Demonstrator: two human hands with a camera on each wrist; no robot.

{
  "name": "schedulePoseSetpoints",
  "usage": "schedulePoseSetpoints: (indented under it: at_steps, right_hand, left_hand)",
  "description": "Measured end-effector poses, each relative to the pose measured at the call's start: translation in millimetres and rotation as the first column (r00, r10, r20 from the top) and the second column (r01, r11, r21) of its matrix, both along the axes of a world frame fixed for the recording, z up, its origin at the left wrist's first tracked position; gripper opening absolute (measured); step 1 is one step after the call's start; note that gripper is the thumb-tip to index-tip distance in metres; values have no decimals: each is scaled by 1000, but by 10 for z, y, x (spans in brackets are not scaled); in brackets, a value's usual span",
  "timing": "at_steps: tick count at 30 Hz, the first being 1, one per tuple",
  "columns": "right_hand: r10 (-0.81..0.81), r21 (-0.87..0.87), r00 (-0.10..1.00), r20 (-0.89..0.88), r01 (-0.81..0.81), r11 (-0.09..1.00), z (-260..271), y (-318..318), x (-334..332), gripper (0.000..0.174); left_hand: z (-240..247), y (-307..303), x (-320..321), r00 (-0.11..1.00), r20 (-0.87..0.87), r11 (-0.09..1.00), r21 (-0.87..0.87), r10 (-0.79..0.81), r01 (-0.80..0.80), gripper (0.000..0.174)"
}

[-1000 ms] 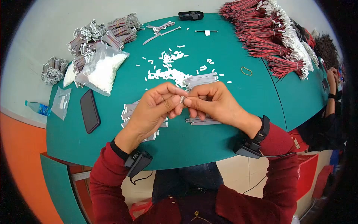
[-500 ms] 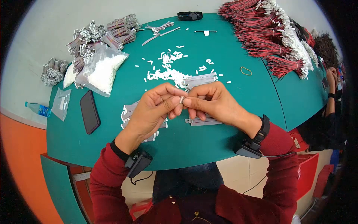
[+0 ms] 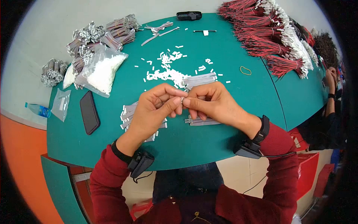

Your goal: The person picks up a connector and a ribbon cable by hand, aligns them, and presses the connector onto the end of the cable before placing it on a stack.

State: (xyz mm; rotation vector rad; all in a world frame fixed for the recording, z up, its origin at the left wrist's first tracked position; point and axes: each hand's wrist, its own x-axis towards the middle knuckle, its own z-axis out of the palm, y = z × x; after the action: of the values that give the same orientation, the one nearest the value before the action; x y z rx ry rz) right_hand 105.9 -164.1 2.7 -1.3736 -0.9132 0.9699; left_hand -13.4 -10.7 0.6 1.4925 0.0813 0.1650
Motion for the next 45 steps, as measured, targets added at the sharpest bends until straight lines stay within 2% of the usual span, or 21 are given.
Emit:
schedulePoseSetpoints:
  at_steps: [7,19,26,29,31,34,37,40,45]
  right_hand:
    - [29,20,999,-26,-28,999,7,7,-2,24]
    - [-23,14,1000,-17,24,1000,-12,0,-22,21]
    - [-47,-3,999,-11,47,999,-11,-1,-48,19]
    - [-89,99,990,107,78,992,-71,7,-83,20]
    - [-69,41,996,54,66,997,-18,0,-67,20]
    - [-41,4,999,9,41,999,-5,-3,-17,20]
    - [-25,-26,1000,-4,25,999,25,-1,-5,20]
    - [-7,-25,1000,-27,6,1000,33,2,-17,20]
    - [23,6,1000,-17,-23,1000,-32,8,-9,19]
  left_hand:
    - [-2,17,1,999,-29,996,-90,-18,15,13]
    - [25,-9,0,1000,-9,1000,-13,16,-16,16]
    - [-44,-32,-10,995,79,992,111,56,-64,17]
    - [-92,-72,-13,984,151,973,197,90,-119,17]
    - [-77,-83,-16,984,151,969,212,92,-123,18]
    - [41,-54,-5,998,49,985,168,37,-45,20]
    - [-8,54,7,999,18,978,207,38,-41,27]
    - [37,45,-2,997,-68,955,293,-29,48,29]
    - [-54,27,-7,997,-44,938,340,-61,73,27]
